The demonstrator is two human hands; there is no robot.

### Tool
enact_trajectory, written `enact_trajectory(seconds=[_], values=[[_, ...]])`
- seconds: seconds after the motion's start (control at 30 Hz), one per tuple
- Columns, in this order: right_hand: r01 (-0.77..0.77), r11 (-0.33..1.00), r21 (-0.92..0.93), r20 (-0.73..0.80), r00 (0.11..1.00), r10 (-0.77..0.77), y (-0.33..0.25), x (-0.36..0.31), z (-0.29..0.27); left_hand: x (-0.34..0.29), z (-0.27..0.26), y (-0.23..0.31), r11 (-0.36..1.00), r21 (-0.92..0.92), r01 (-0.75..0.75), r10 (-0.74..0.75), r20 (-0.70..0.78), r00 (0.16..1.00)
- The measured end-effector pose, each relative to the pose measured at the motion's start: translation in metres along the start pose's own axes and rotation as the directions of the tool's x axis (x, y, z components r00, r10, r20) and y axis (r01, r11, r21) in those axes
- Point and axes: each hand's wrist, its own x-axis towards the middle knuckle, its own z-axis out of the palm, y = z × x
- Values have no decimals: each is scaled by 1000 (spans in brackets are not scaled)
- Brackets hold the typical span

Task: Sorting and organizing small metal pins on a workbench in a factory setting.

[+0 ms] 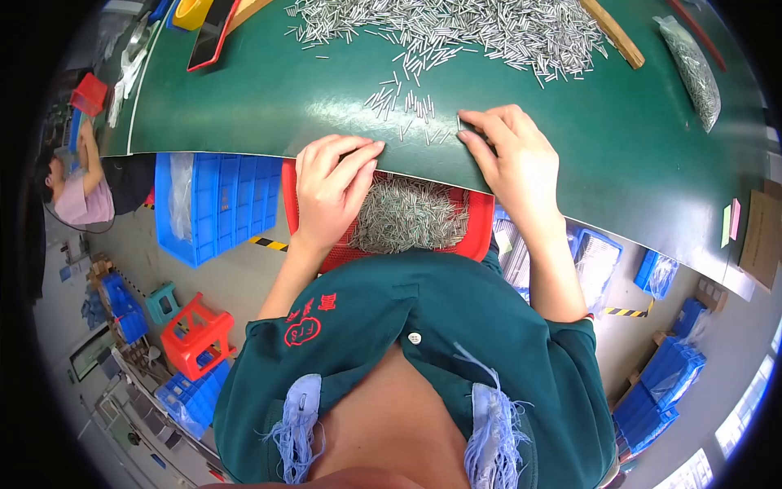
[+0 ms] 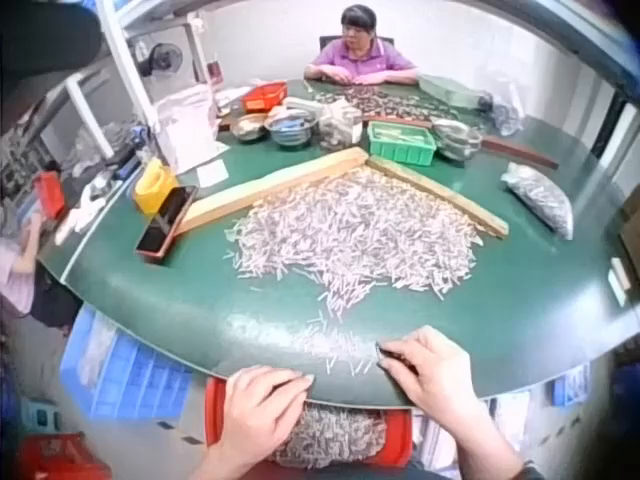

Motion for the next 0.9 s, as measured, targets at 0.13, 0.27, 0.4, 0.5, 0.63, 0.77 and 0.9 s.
enact_trajectory(seconds=[0.13,0.27,0.4,0.5,0.63,0.77,0.9], values=[[122,992,8,-3,993,-122,-4,0,3,12,3,5,1000,18,21,-21,19,1000],[186,983,5,11,983,-186,-7,-4,3,22,6,9,999,50,10,-13,56,998],[240,970,21,120,963,-241,-15,-9,-2,25,6,17,997,67,-37,29,106,994],[313,941,130,172,927,-332,-13,-13,-4,20,2,18,998,-26,-61,65,191,979],[235,964,127,91,965,-247,-13,-6,0,27,-1,15,996,-54,-71,78,155,985],[151,988,14,35,988,-151,-15,9,4,32,3,12,1000,-19,-13,15,148,989],[290,957,20,147,946,-289,-12,14,1,29,0,10,995,-56,-83,92,188,978]])
